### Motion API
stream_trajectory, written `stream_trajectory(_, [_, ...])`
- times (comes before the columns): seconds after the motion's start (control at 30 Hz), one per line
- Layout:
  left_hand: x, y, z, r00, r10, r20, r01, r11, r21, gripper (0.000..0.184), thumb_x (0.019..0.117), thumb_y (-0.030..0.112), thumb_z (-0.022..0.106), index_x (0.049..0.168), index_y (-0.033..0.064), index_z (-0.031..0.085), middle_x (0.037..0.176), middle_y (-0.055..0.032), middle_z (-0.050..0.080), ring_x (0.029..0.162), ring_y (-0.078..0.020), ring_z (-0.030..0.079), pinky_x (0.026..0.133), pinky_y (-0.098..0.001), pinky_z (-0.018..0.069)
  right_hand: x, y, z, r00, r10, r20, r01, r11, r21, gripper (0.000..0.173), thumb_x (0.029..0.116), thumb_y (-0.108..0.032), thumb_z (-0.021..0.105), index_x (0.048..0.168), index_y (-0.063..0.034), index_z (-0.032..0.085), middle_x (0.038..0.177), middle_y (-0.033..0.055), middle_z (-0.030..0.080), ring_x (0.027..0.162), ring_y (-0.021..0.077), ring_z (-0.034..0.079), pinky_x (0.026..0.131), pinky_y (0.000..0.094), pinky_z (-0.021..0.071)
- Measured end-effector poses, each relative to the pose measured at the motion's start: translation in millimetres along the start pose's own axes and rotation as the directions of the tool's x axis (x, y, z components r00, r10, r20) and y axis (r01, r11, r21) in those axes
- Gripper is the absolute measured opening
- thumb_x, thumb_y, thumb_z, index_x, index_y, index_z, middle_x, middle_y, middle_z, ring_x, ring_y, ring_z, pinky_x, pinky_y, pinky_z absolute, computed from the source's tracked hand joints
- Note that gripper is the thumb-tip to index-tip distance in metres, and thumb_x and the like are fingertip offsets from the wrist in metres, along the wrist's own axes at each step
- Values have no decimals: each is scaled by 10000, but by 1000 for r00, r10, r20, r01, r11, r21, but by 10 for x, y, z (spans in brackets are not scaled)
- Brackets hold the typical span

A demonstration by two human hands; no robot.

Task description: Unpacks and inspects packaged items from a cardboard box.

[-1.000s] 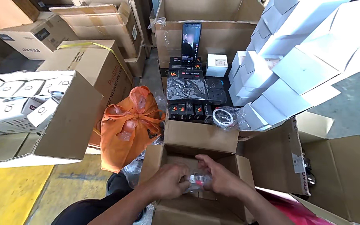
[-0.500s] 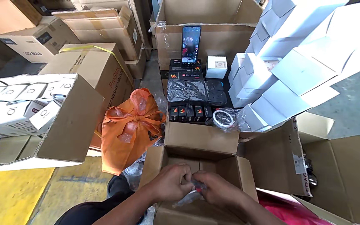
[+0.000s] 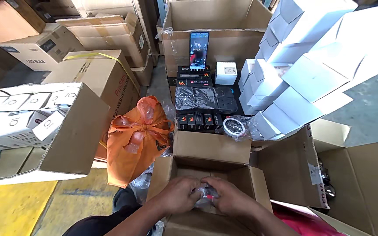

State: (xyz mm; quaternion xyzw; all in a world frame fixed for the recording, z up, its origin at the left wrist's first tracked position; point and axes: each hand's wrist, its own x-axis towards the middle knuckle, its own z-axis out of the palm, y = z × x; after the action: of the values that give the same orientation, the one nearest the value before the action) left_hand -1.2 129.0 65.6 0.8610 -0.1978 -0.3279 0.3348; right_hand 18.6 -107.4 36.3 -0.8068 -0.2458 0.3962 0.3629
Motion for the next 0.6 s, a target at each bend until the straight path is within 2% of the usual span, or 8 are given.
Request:
stream_trajectory(0.1, [-2, 9, 17, 999, 43, -26, -44, 999, -16, 354, 1036, 385, 530, 928, 75, 664, 894, -80, 652, 850, -222, 646, 789, -472, 537, -2, -41, 10, 999, 26, 38, -26, 1000, -1, 847, 795, -268, 847, 1536, -171, 449, 1392, 120, 598, 1255, 268, 593, 1058, 530, 485])
stream_trajectory(0.17, [1, 10, 38, 997, 78, -29, -78, 997, -27, 358, 1035, 384, 535, 915, 72, 664, 906, -82, 661, 858, -219, 649, 792, -466, 539, -4, -43, 38, 1000, 10, 23, -9, 1000, -24, 910, 777, -415, 860, 1549, -185, 437, 1416, 100, 583, 1285, 256, 568, 1083, 512, 466])
stream_trajectory(0.27, [-6, 17, 62, 994, 109, -13, -109, 993, -35, 376, 1043, 394, 529, 924, 67, 672, 938, -87, 674, 893, -220, 659, 822, -467, 543, -2, -25, 55, 999, -52, -16, 51, 997, -57, 765, 820, -470, 807, 1476, -177, 543, 1351, 72, 638, 1287, 252, 561, 1106, 510, 432])
stream_trajectory(0.33, [-8, 23, 69, 993, 113, -20, -113, 993, -34, 377, 1042, 393, 529, 919, 65, 670, 929, -88, 670, 898, -223, 658, 821, -471, 542, -1, -3, 46, 997, -77, -20, 76, 995, -63, 549, 876, -433, 761, 1349, -182, 644, 1227, 41, 693, 1193, 219, 614, 1043, 491, 480])
stream_trajectory(0.4, [-9, 22, 70, 994, 103, -35, -104, 994, -28, 373, 1043, 392, 525, 927, 69, 672, 915, -84, 662, 891, -223, 654, 813, -470, 538, 2, 8, 39, 996, -90, -12, 89, 994, -59, 380, 920, -387, 721, 1217, -152, 696, 1107, 53, 703, 1059, 210, 657, 940, 487, 528])
stream_trajectory(0.47, [-6, 12, 67, 994, 89, -62, -91, 995, -28, 363, 1040, 398, 529, 945, 81, 679, 928, -77, 668, 904, -217, 657, 814, -466, 542, -4, 18, 40, 995, -94, -10, 93, 994, -65, 319, 949, -378, 683, 1164, -142, 709, 1069, 61, 700, 1003, 208, 666, 895, 486, 542])
stream_trajectory(0.6, [-2, -12, 59, 983, 101, -155, -111, 992, -56, 342, 1042, 396, 540, 977, 99, 696, 1016, -55, 678, 966, -177, 659, 864, -430, 552, -17, 13, 38, 994, -103, -38, 100, 993, -63, 317, 971, -397, 650, 1138, -134, 710, 1053, 63, 701, 979, 207, 670, 882, 492, 543])
